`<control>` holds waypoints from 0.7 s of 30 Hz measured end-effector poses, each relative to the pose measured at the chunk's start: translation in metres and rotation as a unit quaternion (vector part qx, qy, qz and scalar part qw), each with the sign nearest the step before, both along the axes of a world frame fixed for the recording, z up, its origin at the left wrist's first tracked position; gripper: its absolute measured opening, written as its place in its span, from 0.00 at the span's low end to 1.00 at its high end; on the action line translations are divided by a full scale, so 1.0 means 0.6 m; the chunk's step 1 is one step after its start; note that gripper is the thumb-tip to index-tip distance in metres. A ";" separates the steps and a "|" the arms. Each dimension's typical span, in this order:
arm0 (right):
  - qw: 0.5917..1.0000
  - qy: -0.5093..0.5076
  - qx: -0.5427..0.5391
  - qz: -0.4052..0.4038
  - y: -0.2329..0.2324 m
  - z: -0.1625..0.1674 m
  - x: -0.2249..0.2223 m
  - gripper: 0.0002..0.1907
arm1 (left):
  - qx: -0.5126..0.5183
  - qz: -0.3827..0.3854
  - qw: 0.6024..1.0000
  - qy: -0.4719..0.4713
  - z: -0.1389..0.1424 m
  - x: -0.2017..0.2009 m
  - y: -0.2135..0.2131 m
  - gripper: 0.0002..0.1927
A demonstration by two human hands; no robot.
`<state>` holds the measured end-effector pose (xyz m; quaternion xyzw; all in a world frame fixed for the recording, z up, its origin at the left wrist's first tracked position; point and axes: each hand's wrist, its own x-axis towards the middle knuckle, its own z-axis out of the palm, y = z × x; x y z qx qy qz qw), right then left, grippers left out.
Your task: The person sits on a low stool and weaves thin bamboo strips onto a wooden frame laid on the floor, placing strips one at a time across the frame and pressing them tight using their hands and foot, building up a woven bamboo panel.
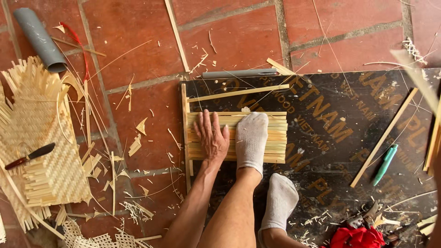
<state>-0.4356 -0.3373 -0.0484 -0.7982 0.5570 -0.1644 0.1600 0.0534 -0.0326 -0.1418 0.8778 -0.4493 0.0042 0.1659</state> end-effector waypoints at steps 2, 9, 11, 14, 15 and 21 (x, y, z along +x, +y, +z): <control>0.993 -0.079 0.025 0.081 0.006 0.002 0.091 0.02 | -0.011 -0.008 1.000 0.010 -0.001 0.002 -0.002 0.34; 0.941 -0.109 0.101 0.305 0.085 -0.070 0.504 0.05 | -0.037 -0.008 0.999 0.011 0.002 0.025 -0.008 0.34; 0.935 -0.085 0.072 0.336 0.101 -0.066 0.570 0.05 | -0.038 -0.012 0.999 0.014 0.003 0.031 -0.009 0.34; 0.935 -0.057 0.073 0.343 0.115 -0.055 0.603 0.06 | -0.060 -0.031 0.998 0.002 0.003 0.034 -0.006 0.33; 0.935 -0.046 0.078 0.342 0.116 -0.053 0.603 0.06 | -0.058 -0.030 0.998 0.004 0.003 0.033 -0.005 0.33; 0.929 -0.046 0.071 0.360 0.117 -0.070 0.593 0.08 | -0.063 -0.034 0.997 0.008 0.002 0.027 -0.002 0.33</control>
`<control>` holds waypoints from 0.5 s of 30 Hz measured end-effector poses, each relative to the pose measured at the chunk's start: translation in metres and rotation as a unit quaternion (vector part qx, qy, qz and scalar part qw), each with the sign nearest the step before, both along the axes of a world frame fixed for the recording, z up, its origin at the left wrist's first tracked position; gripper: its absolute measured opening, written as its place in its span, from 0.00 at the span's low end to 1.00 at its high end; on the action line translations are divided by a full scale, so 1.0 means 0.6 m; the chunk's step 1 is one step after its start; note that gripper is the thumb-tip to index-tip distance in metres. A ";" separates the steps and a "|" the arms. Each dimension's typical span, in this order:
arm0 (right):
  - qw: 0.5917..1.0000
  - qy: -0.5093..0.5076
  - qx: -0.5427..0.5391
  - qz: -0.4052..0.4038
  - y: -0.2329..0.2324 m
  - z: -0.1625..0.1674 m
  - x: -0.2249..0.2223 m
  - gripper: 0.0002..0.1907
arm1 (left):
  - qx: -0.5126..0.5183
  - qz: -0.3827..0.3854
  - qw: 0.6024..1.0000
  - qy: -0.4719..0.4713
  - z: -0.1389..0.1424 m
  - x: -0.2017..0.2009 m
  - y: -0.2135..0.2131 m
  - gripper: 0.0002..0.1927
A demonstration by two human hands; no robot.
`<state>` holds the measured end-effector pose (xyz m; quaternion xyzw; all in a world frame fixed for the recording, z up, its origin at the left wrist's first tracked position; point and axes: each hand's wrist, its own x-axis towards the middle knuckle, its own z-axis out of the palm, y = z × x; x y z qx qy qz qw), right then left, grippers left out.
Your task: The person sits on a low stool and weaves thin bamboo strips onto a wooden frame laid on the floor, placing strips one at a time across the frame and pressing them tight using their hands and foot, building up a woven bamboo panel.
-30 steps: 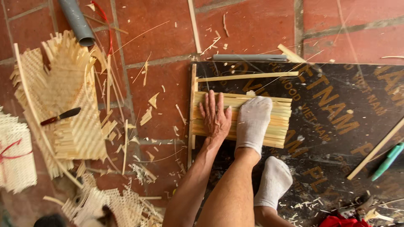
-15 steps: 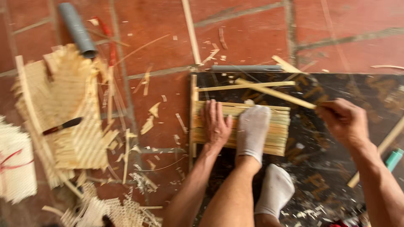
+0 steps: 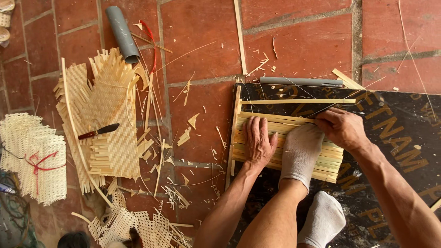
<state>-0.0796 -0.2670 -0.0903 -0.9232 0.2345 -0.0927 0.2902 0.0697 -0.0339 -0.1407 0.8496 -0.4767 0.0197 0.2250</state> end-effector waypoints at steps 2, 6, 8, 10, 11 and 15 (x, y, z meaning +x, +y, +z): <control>1.000 0.006 -0.022 0.015 0.002 0.000 0.006 0.08 | -0.007 -0.004 1.000 0.003 0.002 -0.001 -0.001 0.33; 0.998 0.033 -0.048 0.031 0.007 0.013 0.018 0.07 | 0.015 0.003 1.000 -0.013 0.004 -0.001 -0.001 0.34; 0.996 0.019 -0.086 0.030 0.011 0.019 0.016 0.06 | 0.017 -0.016 1.000 0.018 0.001 0.001 0.000 0.35; 0.988 -0.034 -0.148 0.032 0.018 0.018 0.012 0.05 | 0.009 -0.033 0.999 0.024 -0.005 0.001 0.003 0.37; 0.988 -0.024 -0.150 0.013 0.021 0.016 0.009 0.05 | 0.002 -0.040 0.999 0.020 -0.009 0.003 0.002 0.38; 0.992 0.035 -0.118 -0.032 0.023 -0.003 -0.003 0.03 | -0.011 -0.021 0.999 0.029 -0.028 0.002 0.001 0.39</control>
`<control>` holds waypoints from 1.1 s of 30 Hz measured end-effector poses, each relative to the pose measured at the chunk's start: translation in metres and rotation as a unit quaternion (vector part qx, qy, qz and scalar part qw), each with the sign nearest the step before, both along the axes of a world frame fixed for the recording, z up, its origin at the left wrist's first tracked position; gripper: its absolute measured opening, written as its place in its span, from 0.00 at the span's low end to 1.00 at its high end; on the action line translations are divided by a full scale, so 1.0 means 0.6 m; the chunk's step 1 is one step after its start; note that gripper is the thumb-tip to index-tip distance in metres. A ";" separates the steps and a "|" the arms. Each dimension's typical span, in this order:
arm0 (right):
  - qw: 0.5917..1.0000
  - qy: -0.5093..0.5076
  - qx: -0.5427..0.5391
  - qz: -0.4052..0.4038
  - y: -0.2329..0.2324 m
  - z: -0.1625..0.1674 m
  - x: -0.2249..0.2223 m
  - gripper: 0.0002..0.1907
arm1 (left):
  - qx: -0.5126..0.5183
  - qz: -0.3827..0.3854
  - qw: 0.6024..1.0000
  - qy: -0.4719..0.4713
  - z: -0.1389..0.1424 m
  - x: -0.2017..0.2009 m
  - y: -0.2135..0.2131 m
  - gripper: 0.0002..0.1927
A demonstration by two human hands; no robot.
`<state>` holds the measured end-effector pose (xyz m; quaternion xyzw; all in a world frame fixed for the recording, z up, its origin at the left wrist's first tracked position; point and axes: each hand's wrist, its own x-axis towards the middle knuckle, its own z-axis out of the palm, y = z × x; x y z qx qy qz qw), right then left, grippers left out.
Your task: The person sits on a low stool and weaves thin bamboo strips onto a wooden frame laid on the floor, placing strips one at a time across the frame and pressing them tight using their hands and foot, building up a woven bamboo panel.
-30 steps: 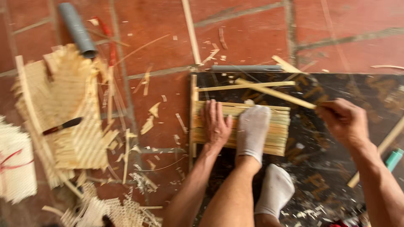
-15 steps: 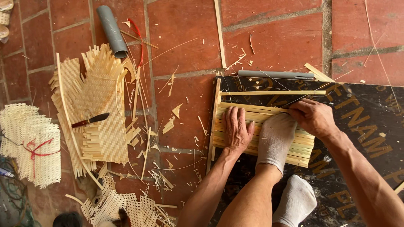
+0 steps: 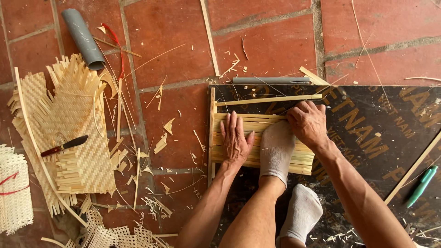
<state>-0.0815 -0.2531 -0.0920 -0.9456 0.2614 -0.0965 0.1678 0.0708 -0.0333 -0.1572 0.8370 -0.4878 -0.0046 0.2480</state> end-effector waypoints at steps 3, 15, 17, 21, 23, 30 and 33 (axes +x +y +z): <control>0.999 0.032 0.030 0.024 -0.017 -0.011 -0.006 0.03 | 0.004 0.003 1.000 -0.016 -0.008 -0.001 0.000 0.38; 0.993 -0.061 0.100 0.005 -0.079 0.003 0.034 0.07 | 0.055 0.015 0.998 -0.039 0.013 0.008 0.001 0.34; 0.977 -0.091 0.190 -0.012 -0.081 0.006 0.025 0.08 | 0.041 0.015 0.998 -0.040 0.016 0.008 -0.001 0.33; 0.986 -0.061 0.153 0.003 -0.066 0.000 0.016 0.09 | 0.010 0.026 0.998 -0.057 0.018 0.011 -0.003 0.33; 0.991 -0.050 0.121 0.008 -0.056 -0.006 0.016 0.08 | 0.000 0.027 0.998 -0.061 0.016 0.011 -0.003 0.33; 0.979 -0.071 0.189 -0.005 -0.053 -0.008 0.011 0.08 | 0.017 0.032 0.998 -0.052 0.011 0.008 -0.001 0.34; 0.987 -0.035 0.157 -0.003 -0.048 -0.010 0.012 0.08 | 0.018 0.032 0.998 -0.052 0.010 0.007 -0.001 0.34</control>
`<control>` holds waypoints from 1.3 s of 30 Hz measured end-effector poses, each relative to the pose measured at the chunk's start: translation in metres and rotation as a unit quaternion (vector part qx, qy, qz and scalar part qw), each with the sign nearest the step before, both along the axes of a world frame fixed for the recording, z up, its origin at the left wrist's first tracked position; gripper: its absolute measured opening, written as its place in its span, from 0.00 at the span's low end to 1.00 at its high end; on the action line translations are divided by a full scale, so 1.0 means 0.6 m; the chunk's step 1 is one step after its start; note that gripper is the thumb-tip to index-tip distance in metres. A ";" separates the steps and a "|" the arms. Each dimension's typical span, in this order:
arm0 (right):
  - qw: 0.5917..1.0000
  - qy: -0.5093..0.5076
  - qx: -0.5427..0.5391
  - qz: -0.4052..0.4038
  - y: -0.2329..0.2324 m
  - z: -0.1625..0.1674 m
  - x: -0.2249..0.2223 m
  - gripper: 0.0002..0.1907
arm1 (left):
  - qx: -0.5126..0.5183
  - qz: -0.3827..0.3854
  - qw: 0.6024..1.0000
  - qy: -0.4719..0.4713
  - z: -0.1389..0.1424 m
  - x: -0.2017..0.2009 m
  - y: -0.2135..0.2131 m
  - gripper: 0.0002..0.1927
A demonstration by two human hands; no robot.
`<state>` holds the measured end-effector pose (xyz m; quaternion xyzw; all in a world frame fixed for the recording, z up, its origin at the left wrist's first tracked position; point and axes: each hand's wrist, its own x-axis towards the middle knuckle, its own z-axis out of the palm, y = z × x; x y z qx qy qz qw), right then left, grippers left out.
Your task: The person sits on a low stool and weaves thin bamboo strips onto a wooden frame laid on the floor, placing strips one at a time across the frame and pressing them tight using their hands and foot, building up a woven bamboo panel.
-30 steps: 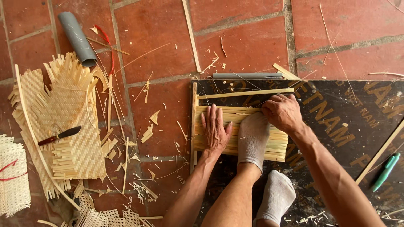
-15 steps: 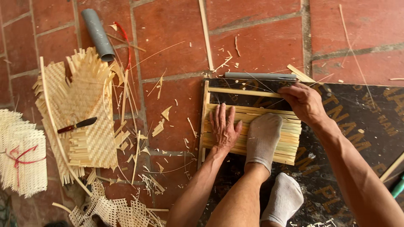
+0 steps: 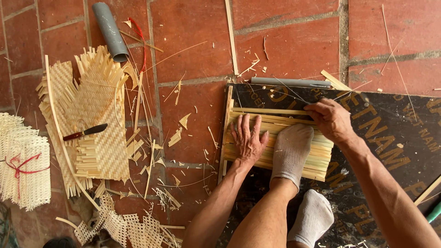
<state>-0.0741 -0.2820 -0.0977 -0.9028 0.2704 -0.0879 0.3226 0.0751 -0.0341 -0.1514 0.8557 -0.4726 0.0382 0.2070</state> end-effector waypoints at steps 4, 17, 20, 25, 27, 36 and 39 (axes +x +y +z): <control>0.996 -0.013 -0.084 0.028 0.013 -0.003 0.006 0.07 | -0.006 -0.005 1.000 0.004 -0.003 -0.001 0.002 0.33; 0.992 0.005 -0.127 0.010 0.024 0.018 -0.011 0.06 | 0.014 -0.083 0.994 0.064 -0.006 0.021 0.008 0.36; 0.988 -0.010 -0.153 -0.028 0.027 0.022 -0.050 0.09 | -0.014 -0.084 0.995 0.044 0.002 0.018 0.009 0.36; 0.981 0.004 -0.189 -0.033 0.076 0.014 -0.114 0.17 | -0.003 -0.080 0.997 0.022 0.007 0.016 0.013 0.35; 0.968 0.078 -0.236 -0.031 0.103 0.009 -0.128 0.24 | -0.002 -0.079 0.997 0.018 0.005 0.016 0.013 0.35; 0.973 0.117 -0.197 -0.039 0.142 -0.001 -0.119 0.33 | 0.118 -0.079 0.990 0.016 0.023 0.020 0.042 0.41; 0.968 0.138 -0.207 -0.037 0.147 -0.002 -0.119 0.33 | 0.162 -0.091 0.983 0.009 0.032 0.004 0.075 0.44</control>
